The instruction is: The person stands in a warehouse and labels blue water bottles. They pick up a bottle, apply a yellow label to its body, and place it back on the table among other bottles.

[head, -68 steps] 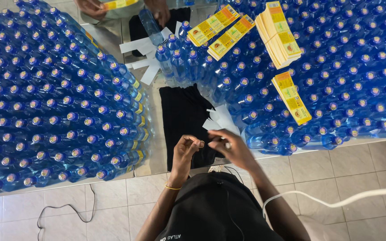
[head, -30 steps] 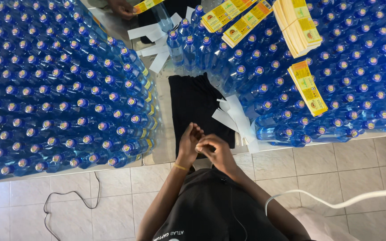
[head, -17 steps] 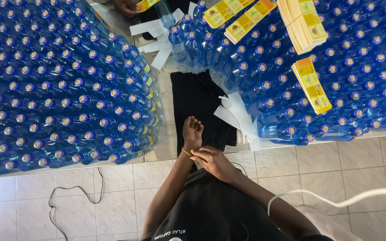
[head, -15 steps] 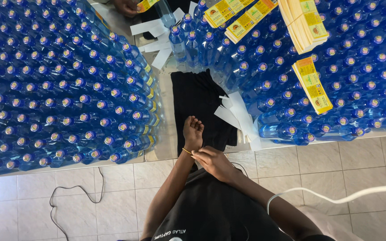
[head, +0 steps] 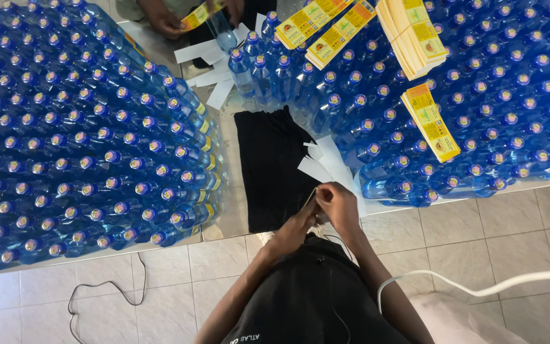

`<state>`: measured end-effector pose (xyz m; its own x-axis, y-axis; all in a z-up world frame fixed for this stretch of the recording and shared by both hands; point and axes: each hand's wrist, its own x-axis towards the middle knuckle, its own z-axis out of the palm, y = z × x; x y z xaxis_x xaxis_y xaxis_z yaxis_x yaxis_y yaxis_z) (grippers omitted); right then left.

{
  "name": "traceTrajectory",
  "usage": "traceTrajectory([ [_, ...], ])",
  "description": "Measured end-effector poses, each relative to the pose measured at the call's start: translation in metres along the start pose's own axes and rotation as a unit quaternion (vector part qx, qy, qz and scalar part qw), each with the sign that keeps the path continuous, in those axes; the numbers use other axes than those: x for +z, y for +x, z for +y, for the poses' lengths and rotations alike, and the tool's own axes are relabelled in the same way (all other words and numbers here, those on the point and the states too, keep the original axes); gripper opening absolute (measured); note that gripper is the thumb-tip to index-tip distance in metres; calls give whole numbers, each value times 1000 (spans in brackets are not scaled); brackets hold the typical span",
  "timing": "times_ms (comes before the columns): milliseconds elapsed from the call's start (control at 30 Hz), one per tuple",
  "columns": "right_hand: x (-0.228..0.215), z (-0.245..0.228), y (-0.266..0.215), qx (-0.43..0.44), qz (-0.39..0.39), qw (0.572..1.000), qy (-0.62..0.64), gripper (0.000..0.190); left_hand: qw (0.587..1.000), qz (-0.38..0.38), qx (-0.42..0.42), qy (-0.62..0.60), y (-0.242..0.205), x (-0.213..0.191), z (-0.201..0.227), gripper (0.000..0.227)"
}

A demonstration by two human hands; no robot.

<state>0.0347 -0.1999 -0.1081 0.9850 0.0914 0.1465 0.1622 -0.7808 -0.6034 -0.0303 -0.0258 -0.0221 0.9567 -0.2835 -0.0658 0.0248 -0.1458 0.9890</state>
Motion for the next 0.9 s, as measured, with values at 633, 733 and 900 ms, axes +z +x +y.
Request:
traceTrajectory([
  [633, -70, 22, 1, 94, 74, 992, 37, 7, 934, 142, -110, -307, 107, 106, -110, 27],
  [733, -82, 24, 8, 29, 89, 995, -15, 25, 940, 81, -138, -301, 120, 118, -138, 42],
  [900, -137, 48, 34, -65, 189, 978, -66, 15, 992, 85, 18, -88, 123, 105, -97, 44],
])
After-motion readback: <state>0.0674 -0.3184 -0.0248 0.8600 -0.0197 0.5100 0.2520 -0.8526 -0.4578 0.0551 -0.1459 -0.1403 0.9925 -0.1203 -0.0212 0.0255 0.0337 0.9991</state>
